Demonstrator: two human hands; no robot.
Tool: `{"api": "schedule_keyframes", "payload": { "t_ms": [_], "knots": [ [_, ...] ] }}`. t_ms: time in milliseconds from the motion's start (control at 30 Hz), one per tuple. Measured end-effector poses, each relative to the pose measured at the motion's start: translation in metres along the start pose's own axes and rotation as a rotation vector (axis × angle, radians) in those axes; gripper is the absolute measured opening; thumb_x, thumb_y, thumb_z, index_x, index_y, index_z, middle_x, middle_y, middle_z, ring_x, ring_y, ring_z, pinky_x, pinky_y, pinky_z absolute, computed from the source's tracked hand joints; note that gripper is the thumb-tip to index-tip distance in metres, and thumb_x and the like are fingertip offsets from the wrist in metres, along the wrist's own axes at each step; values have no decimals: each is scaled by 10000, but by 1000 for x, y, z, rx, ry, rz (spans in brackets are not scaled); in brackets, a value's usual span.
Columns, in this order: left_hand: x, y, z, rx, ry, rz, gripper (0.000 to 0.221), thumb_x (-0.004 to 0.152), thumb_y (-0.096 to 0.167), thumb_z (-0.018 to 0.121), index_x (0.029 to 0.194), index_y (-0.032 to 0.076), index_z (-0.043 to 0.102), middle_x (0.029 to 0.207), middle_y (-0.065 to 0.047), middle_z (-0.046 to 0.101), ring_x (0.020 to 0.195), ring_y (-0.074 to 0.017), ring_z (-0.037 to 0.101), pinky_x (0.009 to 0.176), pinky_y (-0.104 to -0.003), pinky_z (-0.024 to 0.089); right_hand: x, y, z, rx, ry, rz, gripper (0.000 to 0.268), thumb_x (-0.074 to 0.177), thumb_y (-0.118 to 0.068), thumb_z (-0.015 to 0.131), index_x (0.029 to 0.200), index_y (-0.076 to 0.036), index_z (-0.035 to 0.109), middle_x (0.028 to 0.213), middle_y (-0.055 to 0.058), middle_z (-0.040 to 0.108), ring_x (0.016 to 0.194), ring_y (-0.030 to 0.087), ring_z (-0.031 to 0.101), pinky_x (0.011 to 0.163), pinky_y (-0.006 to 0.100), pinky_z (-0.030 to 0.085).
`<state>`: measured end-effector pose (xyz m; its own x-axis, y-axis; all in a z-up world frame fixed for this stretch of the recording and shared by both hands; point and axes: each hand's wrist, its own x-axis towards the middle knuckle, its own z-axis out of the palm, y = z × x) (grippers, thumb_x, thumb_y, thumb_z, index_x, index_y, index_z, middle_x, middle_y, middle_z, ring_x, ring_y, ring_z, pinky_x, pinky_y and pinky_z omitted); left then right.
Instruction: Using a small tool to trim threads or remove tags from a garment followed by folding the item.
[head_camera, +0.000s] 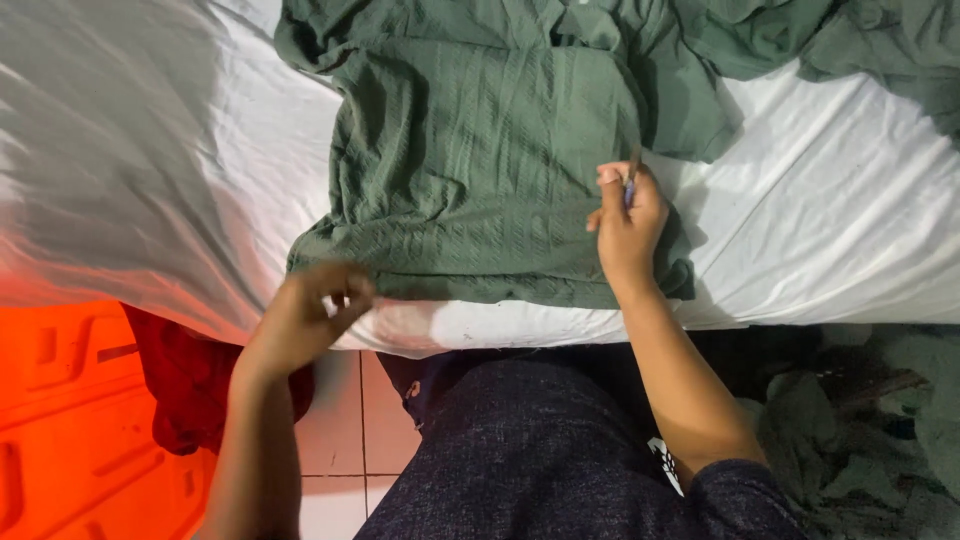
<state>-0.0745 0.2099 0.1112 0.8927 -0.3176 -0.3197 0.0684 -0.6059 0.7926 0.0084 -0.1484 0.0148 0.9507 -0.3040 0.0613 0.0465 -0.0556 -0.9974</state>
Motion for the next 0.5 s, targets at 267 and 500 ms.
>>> {"api": "schedule_keyframes", "payload": {
  "t_ms": [267, 500],
  "knots": [
    [87, -15, 16, 489, 750, 309, 450, 880, 233, 872, 1235, 97, 630, 1211, -141, 581, 1167, -441, 576, 928, -566, 480, 13, 3, -26, -658, -5, -576, 406, 837, -67, 931, 1125, 25, 661, 922, 172, 629, 868, 438, 674, 763, 525, 544],
    [114, -37, 18, 348, 873, 111, 688, 937, 241, 855, 1423, -47, 464, 1291, -299, 517, 1147, -543, 563, 960, -639, 461, 16, 21, -34, -851, 98, -366, 476, 914, -127, 876, 1243, 24, 567, 1050, 197, 601, 926, 486, 685, 774, 597, 563]
  ]
}}
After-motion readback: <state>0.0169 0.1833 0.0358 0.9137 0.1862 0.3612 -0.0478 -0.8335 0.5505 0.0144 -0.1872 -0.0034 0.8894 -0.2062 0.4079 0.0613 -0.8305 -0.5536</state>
